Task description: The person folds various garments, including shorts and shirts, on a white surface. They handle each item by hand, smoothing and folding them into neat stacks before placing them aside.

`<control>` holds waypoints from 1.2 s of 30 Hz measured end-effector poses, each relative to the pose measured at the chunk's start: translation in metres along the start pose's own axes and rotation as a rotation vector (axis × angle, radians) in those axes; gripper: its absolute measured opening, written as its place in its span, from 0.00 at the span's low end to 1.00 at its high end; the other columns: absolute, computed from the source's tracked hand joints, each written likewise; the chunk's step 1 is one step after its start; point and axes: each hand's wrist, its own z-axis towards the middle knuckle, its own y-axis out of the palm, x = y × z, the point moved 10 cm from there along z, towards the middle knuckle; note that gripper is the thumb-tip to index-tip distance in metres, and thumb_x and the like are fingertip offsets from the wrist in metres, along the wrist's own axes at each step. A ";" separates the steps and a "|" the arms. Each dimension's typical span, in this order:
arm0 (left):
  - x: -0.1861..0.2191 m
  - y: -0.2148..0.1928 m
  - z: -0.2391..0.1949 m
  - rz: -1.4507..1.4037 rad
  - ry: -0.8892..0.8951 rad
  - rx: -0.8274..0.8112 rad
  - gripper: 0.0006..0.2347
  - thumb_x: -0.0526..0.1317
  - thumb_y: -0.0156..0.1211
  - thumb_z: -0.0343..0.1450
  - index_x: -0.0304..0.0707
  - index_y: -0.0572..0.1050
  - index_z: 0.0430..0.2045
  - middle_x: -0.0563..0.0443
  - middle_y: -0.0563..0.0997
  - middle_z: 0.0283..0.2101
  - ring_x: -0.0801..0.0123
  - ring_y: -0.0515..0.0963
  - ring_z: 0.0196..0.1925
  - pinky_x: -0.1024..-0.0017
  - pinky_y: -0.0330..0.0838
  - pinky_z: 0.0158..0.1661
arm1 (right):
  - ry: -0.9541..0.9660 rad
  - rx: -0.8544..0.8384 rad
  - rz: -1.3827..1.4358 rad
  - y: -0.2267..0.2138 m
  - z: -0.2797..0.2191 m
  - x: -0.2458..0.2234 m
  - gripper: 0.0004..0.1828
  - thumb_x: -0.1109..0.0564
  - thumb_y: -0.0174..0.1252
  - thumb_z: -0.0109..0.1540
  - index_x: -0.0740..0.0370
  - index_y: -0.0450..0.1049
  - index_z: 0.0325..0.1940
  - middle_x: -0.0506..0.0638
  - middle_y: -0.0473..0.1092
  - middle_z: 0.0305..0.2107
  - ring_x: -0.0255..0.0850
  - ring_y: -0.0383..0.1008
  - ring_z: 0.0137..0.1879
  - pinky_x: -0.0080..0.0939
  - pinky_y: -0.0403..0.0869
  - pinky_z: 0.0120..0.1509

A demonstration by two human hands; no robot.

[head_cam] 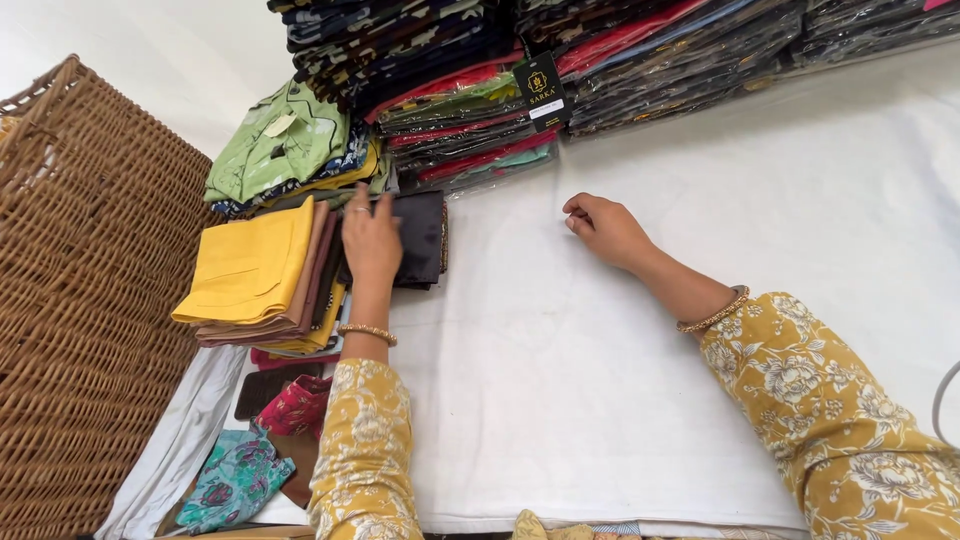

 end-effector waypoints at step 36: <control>0.008 0.044 -0.005 -0.368 -0.035 -0.274 0.25 0.65 0.41 0.75 0.76 0.64 0.69 0.50 0.56 0.81 0.46 0.48 0.83 0.28 0.33 0.74 | -0.151 0.008 -0.145 -0.002 -0.003 -0.010 0.11 0.57 0.57 0.65 0.62 0.76 0.50 0.54 0.75 0.44 0.47 0.76 0.48 0.46 0.74 0.54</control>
